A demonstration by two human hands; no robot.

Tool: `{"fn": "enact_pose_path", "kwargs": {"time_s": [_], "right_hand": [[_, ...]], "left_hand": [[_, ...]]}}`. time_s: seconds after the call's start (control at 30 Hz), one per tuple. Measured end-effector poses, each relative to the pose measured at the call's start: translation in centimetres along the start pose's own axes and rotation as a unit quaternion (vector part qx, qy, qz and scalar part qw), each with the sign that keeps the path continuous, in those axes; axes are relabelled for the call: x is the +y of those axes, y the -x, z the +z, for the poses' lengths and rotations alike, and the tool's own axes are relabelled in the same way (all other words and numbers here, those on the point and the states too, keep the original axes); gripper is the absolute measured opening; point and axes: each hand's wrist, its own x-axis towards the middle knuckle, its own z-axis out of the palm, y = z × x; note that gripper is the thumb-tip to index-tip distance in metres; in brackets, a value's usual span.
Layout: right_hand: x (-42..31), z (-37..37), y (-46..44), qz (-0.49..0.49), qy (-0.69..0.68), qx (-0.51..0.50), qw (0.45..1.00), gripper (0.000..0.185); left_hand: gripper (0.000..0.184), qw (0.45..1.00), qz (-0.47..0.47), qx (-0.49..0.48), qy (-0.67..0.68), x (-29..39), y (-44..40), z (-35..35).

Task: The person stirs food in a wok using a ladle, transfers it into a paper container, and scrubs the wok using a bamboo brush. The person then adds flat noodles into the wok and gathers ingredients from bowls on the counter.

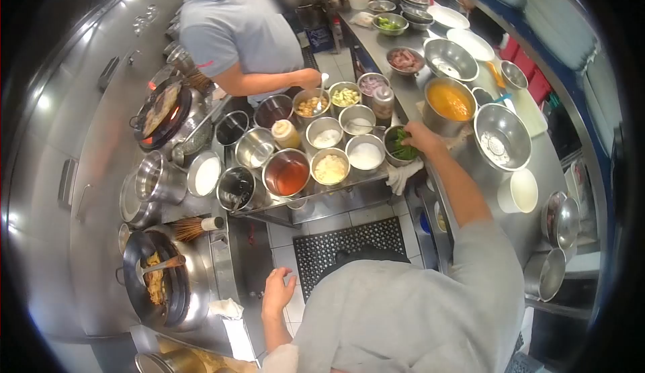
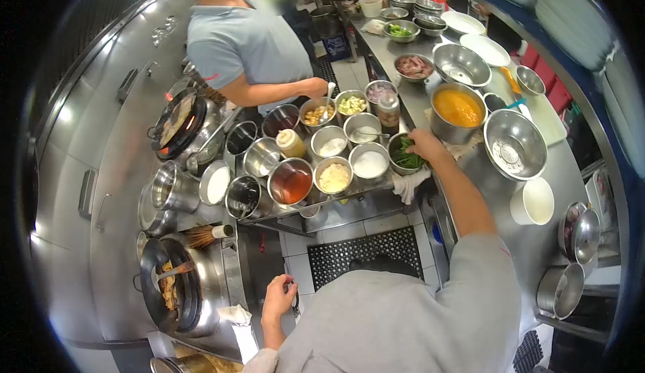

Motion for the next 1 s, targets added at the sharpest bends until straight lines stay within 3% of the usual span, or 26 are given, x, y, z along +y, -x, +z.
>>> {"fn": "enact_pose_path", "kwargs": {"time_s": [0.17, 0.4, 0.5, 0.57, 0.6, 0.7, 0.77, 0.8, 0.87, 0.9, 0.93, 0.97, 1.0], "right_hand": [[-2.0, -2.4, 0.9, 0.043, -0.052, -0.017, 0.998, 0.037], [0.7, -0.4, -0.8, 0.06, -0.138, 0.044, 0.988, 0.034], [0.8, -1.6, -0.4, 0.146, -0.231, 0.078, 0.959, 0.031], [1.5, -1.5, 0.3, 0.219, -0.469, 0.101, 0.85, 0.028], [0.5, -1.3, 1.0, 0.178, -0.623, 0.14, 0.749, 0.026], [0.3, -1.4, 2.8, 0.154, -0.719, 0.099, 0.671, 0.02], [-0.9, -0.5, 2.2, 0.165, -0.717, 0.106, 0.669, 0.022], [-1.3, 0.1, 1.6, 0.109, -0.732, 0.045, 0.672, 0.022], [-12.6, -0.4, 1.6, 0.133, -0.732, 0.047, 0.666, 0.022], [-12.7, 1.6, -0.4, 0.036, -0.784, -0.064, 0.616, 0.022], [-17.3, 2.1, -1.3, 0.042, -0.773, -0.058, 0.631, 0.021], [-23.5, 2.8, -2.1, 0.047, -0.761, -0.052, 0.645, 0.02], [-28.8, 3.6, -3.3, 0.034, -0.777, -0.091, 0.622, 0.02]], "left_hand": [[0.021, 0.999, -0.029, -0.013, -0.004, 0.8, 1.7, 0.5], [0.022, 0.998, -0.053, 0.002, 0.02, 1.5, 3.9, 1.0], [0.02, 0.993, -0.08, 0.002, 0.089, 2.2, 4.4, 0.1], [0.02, 0.975, -0.113, 0.031, 0.19, 2.0, 5.0, -0.5], [0.022, 0.955, -0.12, 0.055, 0.265, 1.2, 5.1, -0.6], [0.026, 0.84, -0.097, 0.145, 0.515, -1.4, 5.0, -2.8], [0.036, 0.738, -0.1, 0.235, 0.624, -3.6, 4.4, -5.9], [0.037, 0.677, -0.082, 0.287, 0.673, -5.8, 3.4, -7.3], [0.042, 0.53, -0.042, 0.352, 0.77, -11.6, 0.9, -9.8], [0.05, 0.473, -0.05, 0.379, 0.794, -12.9, -0.3, -12.1], [0.058, 0.415, -0.058, 0.4, 0.815, -14.3, -1.9, -14.6], [0.076, 0.383, -0.08, 0.414, 0.822, -15.5, -3.7, -16.9], [0.082, 0.376, -0.002, 0.362, 0.853, -17.2, -4.8, -18.7]]}}
